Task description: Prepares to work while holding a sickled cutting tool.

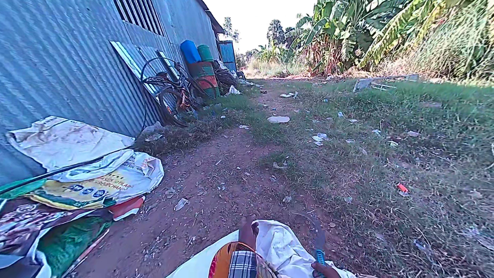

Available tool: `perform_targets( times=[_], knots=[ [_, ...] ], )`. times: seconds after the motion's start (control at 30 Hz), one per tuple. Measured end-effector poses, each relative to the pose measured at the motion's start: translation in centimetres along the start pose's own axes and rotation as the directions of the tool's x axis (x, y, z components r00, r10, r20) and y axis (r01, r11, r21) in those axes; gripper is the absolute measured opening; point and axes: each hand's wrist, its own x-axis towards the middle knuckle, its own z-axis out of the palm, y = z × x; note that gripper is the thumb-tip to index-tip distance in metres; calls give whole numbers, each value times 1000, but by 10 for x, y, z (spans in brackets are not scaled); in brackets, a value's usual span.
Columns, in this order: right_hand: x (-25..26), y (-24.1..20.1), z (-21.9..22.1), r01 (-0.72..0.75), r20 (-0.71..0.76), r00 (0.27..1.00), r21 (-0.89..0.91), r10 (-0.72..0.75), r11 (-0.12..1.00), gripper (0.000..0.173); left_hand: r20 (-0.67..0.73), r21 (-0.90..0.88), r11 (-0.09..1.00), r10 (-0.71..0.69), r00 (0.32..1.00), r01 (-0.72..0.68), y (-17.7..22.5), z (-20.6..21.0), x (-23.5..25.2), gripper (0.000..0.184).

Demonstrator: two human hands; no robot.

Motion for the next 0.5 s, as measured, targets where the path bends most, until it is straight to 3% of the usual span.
perform_targets(
  times=[0.13,0.27,0.33,0.43,0.5],
  knots=[
    [19,-36,7,123,-162,980,13,-120,992,16,-64,-206,978,-6,998,-8,21,-35,8,26],
    [43,-70,25,300,-363,895,54,-261,953,20,-173,-350,932,36,984,-96,36,-64,16,25],
    [56,-69,34,307,-415,869,25,-269,951,25,-232,-422,896,40,972,-137,35,-68,24,24],
    [70,-35,29,102,-306,939,-189,-157,977,30,-221,-422,900,13,975,-108,29,-59,29,22],
    [71,-12,27,10,-132,991,-181,-34,983,17,-186,-383,921,-6,982,-67,24,-51,29,23]
  ],
)
